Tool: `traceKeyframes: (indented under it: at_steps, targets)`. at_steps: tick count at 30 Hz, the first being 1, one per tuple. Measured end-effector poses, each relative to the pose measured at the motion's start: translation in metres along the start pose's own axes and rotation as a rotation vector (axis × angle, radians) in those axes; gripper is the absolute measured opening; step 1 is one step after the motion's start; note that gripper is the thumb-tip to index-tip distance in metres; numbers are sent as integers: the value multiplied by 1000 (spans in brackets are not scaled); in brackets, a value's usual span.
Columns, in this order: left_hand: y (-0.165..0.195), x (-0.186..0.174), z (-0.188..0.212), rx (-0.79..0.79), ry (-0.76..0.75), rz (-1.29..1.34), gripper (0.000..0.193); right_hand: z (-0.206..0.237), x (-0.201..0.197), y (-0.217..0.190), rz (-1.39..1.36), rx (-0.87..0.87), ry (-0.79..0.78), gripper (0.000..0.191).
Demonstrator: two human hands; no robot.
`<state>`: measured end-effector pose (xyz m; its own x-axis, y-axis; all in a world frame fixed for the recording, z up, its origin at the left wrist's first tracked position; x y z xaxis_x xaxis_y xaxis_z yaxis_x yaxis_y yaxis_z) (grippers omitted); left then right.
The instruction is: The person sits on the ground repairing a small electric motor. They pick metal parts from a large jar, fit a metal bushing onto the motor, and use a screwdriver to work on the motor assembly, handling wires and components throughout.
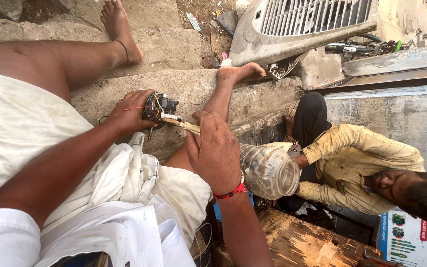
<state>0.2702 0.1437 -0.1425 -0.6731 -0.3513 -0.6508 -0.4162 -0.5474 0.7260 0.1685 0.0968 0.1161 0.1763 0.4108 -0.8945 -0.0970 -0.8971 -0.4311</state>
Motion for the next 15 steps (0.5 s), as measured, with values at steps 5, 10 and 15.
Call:
traceKeyframes:
  at_steps: [5, 10, 15]
  targets:
    - [-1, 1, -1, -4, 2, -21, 114, -1, 8, 25, 175, 323, -104, 27]
    - [0, 1, -1, -5, -8, -14, 115, 1, 0, 8, 38, -5, -37, 32]
    - [0, 1, -1, -18, -24, -28, 117, 2, 3, 6, -24, -15, -6, 32]
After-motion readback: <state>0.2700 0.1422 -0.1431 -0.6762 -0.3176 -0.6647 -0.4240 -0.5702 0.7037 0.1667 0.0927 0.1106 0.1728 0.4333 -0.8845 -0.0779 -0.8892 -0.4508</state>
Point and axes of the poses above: each hand's wrist, its own z-axis away from the middle knuckle, its own x-axis out of the palm, y = z × x, the point moved 6 cm from there along -z, towards the middle knuckle, and after that the axes turned 11 degrees about -z, right-handed, at the moved point
